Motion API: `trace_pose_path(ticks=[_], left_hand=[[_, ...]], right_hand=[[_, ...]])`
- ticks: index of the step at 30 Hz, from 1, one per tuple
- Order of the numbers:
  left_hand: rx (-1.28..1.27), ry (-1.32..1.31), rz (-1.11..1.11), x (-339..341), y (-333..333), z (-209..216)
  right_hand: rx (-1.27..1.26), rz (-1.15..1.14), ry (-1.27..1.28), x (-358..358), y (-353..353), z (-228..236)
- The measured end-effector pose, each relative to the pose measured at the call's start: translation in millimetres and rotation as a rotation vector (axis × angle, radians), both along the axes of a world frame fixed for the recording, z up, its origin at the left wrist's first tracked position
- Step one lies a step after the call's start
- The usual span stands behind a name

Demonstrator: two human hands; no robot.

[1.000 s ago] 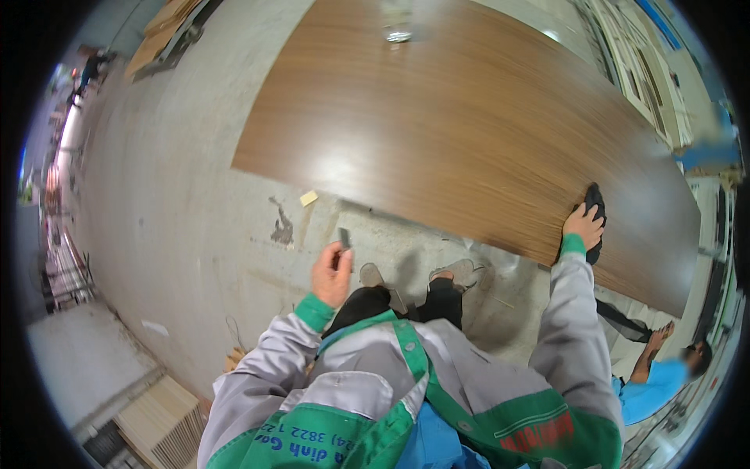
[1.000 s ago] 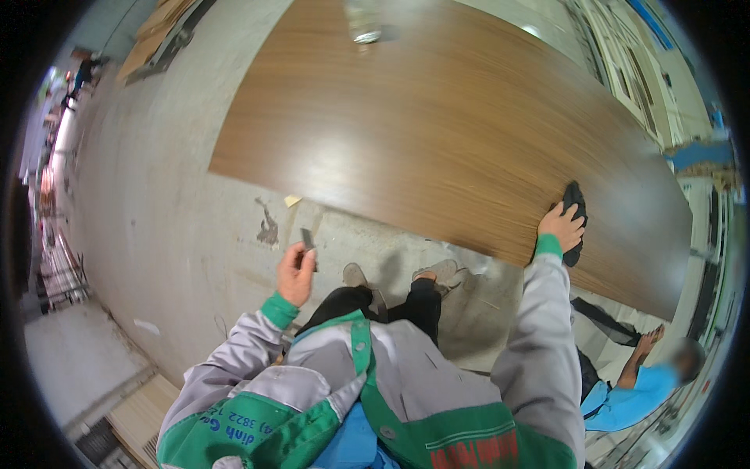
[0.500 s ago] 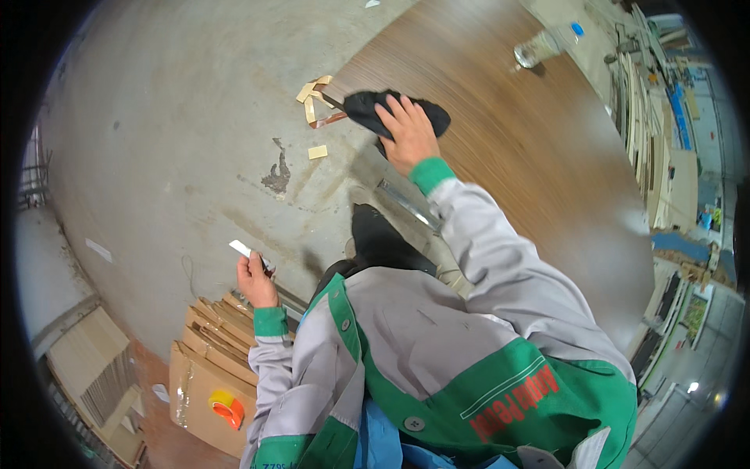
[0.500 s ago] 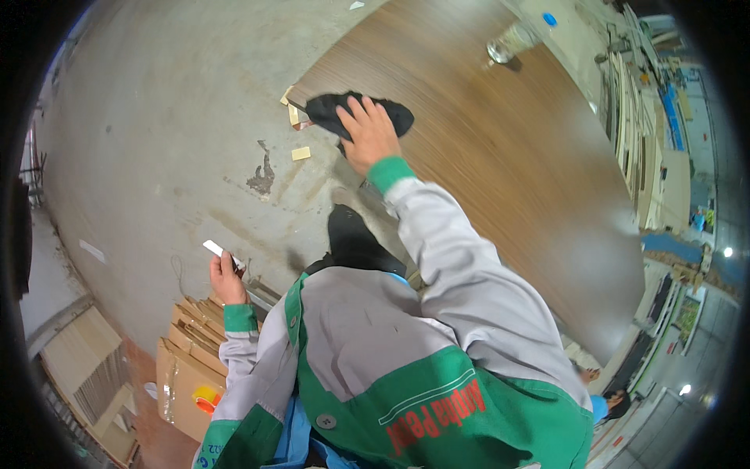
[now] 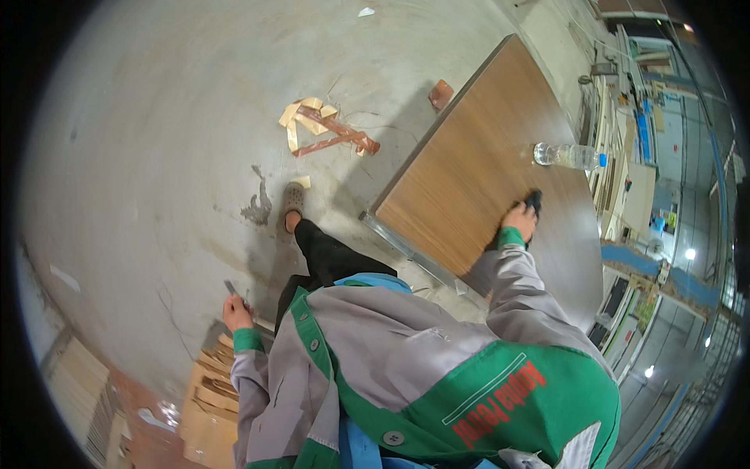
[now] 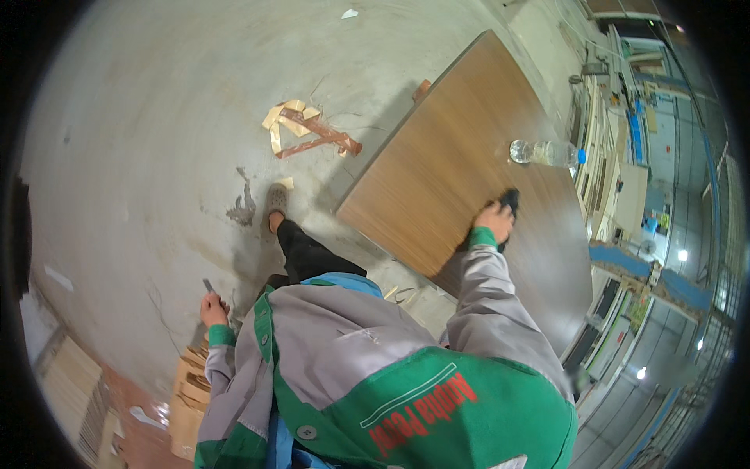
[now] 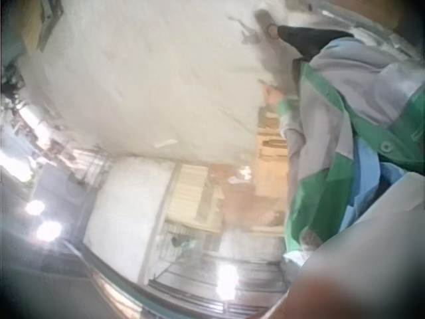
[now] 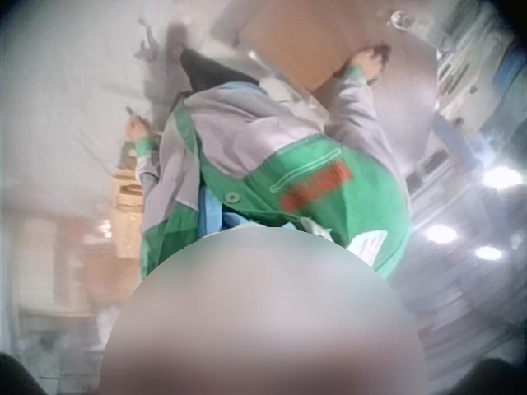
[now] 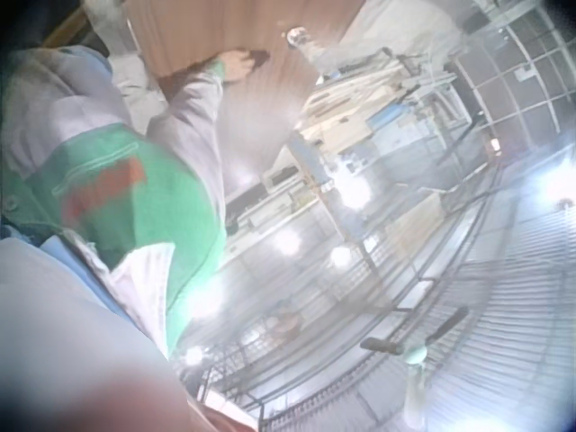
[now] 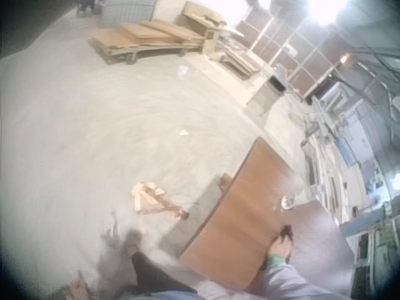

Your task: The person scrapes residue from the edge of a large wooden tabletop using a utility knife, then wipes the entire surface with a cloth and water from a plastic bottle. The person moves around the table to clean all sides and edges, then places the bottle and cloth on the table.

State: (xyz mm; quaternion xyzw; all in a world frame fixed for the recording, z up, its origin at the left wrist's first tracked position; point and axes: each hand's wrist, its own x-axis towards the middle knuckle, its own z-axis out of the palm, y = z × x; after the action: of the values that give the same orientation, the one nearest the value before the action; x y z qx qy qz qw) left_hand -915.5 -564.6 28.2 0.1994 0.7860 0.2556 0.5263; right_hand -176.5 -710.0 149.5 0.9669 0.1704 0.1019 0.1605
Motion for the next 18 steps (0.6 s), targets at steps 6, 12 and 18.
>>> trace_pose_path(ticks=[6, 12, 18], left_hand=[[-0.038, 0.014, -0.021, -83, 93, -25], [-0.129, 0.11, -0.48, -68, 264, -15], [0.12, 0.301, -0.755, -52, 491, -53]], right_hand=[[0.473, 0.486, 0.071, -99, 252, 3], [0.452, 0.362, 0.199, -146, 312, 21], [0.441, 0.139, 0.332, -248, 267, 32]])
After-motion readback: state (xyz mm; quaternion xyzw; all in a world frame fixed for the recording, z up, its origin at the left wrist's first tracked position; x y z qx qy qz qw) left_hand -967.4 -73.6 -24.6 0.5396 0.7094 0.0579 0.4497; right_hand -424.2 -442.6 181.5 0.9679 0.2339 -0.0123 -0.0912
